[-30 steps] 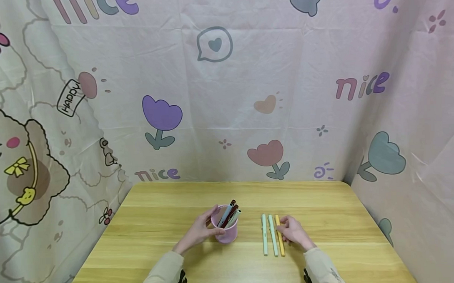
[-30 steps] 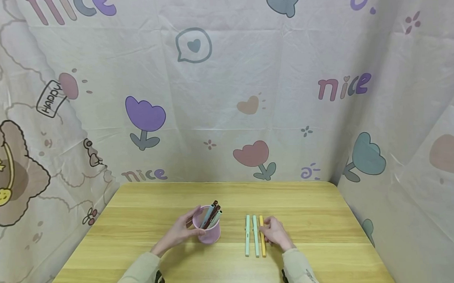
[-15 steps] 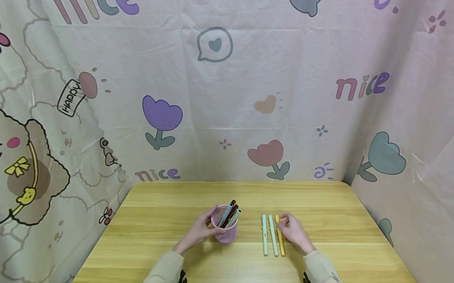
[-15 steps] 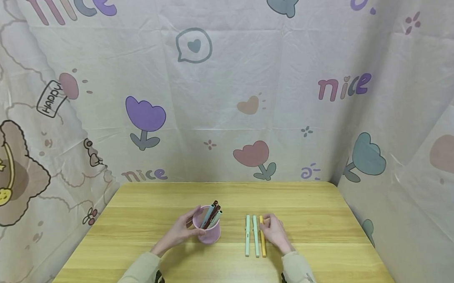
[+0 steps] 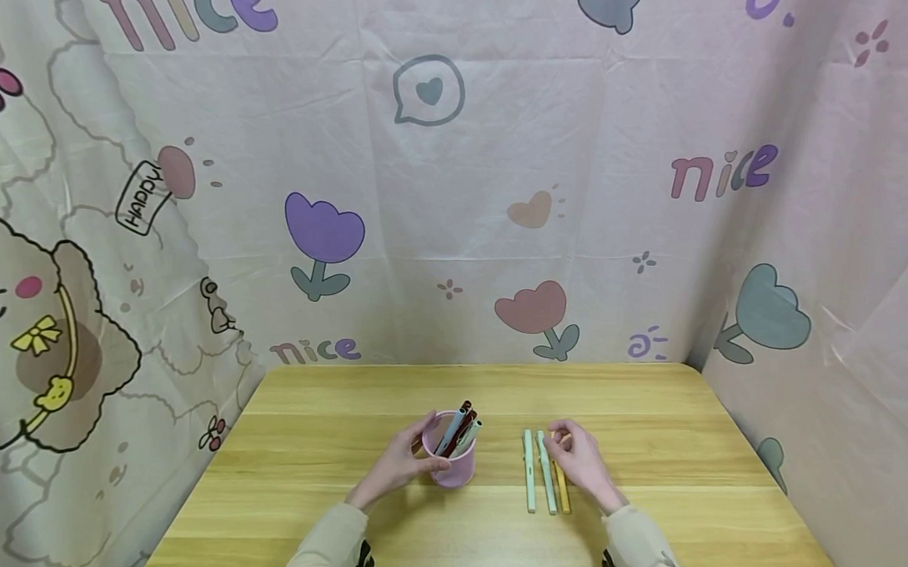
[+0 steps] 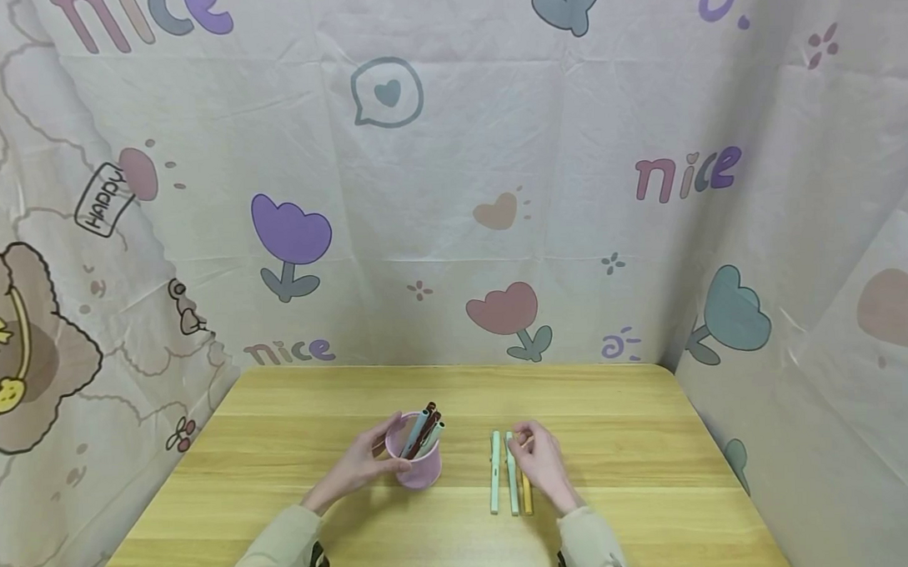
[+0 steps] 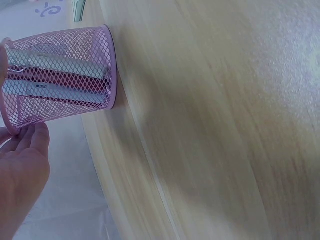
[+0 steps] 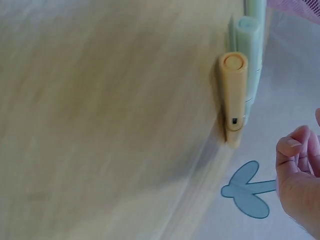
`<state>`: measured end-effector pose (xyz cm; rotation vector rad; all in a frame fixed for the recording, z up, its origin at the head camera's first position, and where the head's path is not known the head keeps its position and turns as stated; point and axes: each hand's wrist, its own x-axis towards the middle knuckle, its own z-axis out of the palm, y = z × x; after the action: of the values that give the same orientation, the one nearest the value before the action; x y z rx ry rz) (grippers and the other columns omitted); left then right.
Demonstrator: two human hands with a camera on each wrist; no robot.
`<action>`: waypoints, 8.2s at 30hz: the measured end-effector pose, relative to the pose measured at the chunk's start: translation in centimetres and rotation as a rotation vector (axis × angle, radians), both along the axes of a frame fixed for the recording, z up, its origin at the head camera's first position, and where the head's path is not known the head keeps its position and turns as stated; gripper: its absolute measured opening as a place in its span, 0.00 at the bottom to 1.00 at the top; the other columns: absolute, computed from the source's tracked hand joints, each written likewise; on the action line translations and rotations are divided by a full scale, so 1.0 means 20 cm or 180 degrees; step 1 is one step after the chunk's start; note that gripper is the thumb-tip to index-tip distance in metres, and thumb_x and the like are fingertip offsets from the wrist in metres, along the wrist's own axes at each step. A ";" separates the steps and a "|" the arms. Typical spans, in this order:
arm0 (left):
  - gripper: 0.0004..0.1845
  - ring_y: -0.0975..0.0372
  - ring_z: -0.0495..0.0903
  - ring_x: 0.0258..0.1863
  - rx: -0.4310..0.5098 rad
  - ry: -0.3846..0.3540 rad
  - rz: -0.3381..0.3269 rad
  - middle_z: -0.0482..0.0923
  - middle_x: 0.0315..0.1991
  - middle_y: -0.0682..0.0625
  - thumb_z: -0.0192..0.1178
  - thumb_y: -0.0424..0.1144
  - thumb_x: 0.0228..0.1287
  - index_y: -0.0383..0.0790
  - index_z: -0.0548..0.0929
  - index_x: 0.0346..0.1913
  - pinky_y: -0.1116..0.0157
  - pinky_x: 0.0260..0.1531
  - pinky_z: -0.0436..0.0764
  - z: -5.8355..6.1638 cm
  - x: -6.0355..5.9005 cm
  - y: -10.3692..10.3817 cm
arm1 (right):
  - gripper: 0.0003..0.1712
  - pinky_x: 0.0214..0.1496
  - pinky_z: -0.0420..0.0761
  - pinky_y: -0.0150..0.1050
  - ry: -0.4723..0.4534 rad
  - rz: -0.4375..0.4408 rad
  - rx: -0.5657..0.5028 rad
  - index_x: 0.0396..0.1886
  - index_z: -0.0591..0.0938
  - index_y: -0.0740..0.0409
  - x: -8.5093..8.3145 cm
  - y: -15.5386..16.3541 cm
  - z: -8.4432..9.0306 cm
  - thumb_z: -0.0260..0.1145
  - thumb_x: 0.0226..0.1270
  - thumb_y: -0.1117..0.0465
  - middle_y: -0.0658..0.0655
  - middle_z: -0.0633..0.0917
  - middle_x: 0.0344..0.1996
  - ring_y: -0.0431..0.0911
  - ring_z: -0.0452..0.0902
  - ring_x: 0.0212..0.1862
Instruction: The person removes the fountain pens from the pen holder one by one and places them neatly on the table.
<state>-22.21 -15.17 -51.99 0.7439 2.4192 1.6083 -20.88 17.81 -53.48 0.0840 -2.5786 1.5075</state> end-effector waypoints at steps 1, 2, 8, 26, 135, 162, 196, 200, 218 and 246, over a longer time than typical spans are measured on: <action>0.53 0.34 0.63 0.73 -0.0007 0.0005 0.0000 0.59 0.73 0.24 0.73 0.41 0.58 0.19 0.51 0.75 0.42 0.74 0.63 0.00 0.00 0.00 | 0.13 0.26 0.77 0.26 0.0021 0.0014 -0.0019 0.49 0.80 0.69 0.00 -0.01 0.01 0.66 0.67 0.68 0.57 0.80 0.33 0.36 0.73 0.28; 0.53 0.34 0.63 0.73 -0.0018 0.0013 0.0000 0.59 0.74 0.25 0.73 0.41 0.58 0.19 0.51 0.75 0.42 0.74 0.64 0.00 0.00 0.00 | 0.13 0.26 0.77 0.26 0.0046 0.0030 -0.0039 0.49 0.80 0.69 0.00 -0.01 0.01 0.67 0.67 0.68 0.57 0.81 0.33 0.36 0.73 0.27; 0.53 0.34 0.63 0.72 -0.0052 0.0033 0.0020 0.59 0.74 0.25 0.73 0.40 0.58 0.19 0.51 0.75 0.43 0.73 0.64 0.00 0.00 0.00 | 0.11 0.25 0.76 0.25 0.0171 0.0072 -0.0161 0.46 0.82 0.65 0.01 -0.05 0.05 0.68 0.65 0.70 0.57 0.81 0.33 0.35 0.73 0.26; 0.53 0.34 0.63 0.72 -0.0053 0.0056 0.0017 0.60 0.73 0.25 0.73 0.42 0.58 0.19 0.52 0.75 0.43 0.73 0.64 0.00 0.00 0.00 | 0.09 0.25 0.77 0.25 0.0586 0.0447 -0.0390 0.43 0.82 0.64 0.05 -0.20 0.11 0.68 0.64 0.72 0.57 0.82 0.33 0.33 0.73 0.27; 0.52 0.34 0.64 0.72 0.0018 0.0075 -0.0020 0.59 0.73 0.25 0.72 0.40 0.59 0.20 0.52 0.75 0.43 0.73 0.65 -0.01 0.00 -0.01 | 0.15 0.23 0.73 0.23 0.0155 0.0774 -0.0479 0.49 0.82 0.66 0.01 -0.48 0.18 0.70 0.65 0.64 0.61 0.84 0.30 0.33 0.72 0.25; 0.51 0.35 0.66 0.71 -0.0087 0.0195 0.0057 0.63 0.72 0.24 0.73 0.39 0.58 0.18 0.53 0.74 0.43 0.72 0.66 -0.01 0.00 0.00 | 0.12 0.25 0.75 0.24 0.0419 0.0683 -0.1387 0.46 0.77 0.76 0.07 -0.37 0.23 0.65 0.66 0.72 0.51 0.78 0.26 0.33 0.71 0.25; 0.51 0.33 0.66 0.70 -0.0113 0.0241 0.0031 0.63 0.71 0.24 0.72 0.39 0.58 0.18 0.54 0.74 0.42 0.71 0.67 -0.02 0.00 -0.01 | 0.13 0.35 0.88 0.30 0.1044 0.0720 -0.2225 0.49 0.66 0.83 0.11 -0.18 0.18 0.53 0.77 0.72 0.48 0.89 0.42 0.38 0.85 0.35; 0.50 0.33 0.66 0.70 -0.0081 0.0222 0.0017 0.63 0.71 0.23 0.72 0.37 0.58 0.18 0.54 0.74 0.42 0.72 0.67 -0.02 0.00 -0.01 | 0.10 0.37 0.89 0.31 0.1038 0.0763 -0.2382 0.49 0.65 0.79 0.12 -0.16 0.17 0.51 0.79 0.71 0.52 0.89 0.45 0.40 0.86 0.36; 0.50 0.34 0.67 0.70 -0.0116 0.0225 0.0032 0.63 0.71 0.24 0.72 0.38 0.59 0.18 0.53 0.74 0.42 0.72 0.67 -0.02 0.01 -0.01 | 0.11 0.41 0.89 0.28 0.1044 0.0857 -0.2793 0.56 0.63 0.59 0.14 -0.06 0.11 0.45 0.80 0.72 0.52 0.86 0.45 0.39 0.85 0.37; 0.50 0.34 0.66 0.70 -0.0147 0.0191 0.0048 0.62 0.72 0.24 0.72 0.38 0.59 0.19 0.53 0.74 0.42 0.72 0.67 0.01 0.01 0.00 | 0.34 0.34 0.75 0.23 0.0084 0.0131 -0.2033 0.78 0.56 0.68 0.16 0.12 0.07 0.53 0.81 0.58 0.40 0.79 0.39 0.34 0.68 0.35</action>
<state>-21.93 -15.17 -51.86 0.7791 2.5003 1.5516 -17.62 20.14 -52.12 0.0788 -1.9627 2.2360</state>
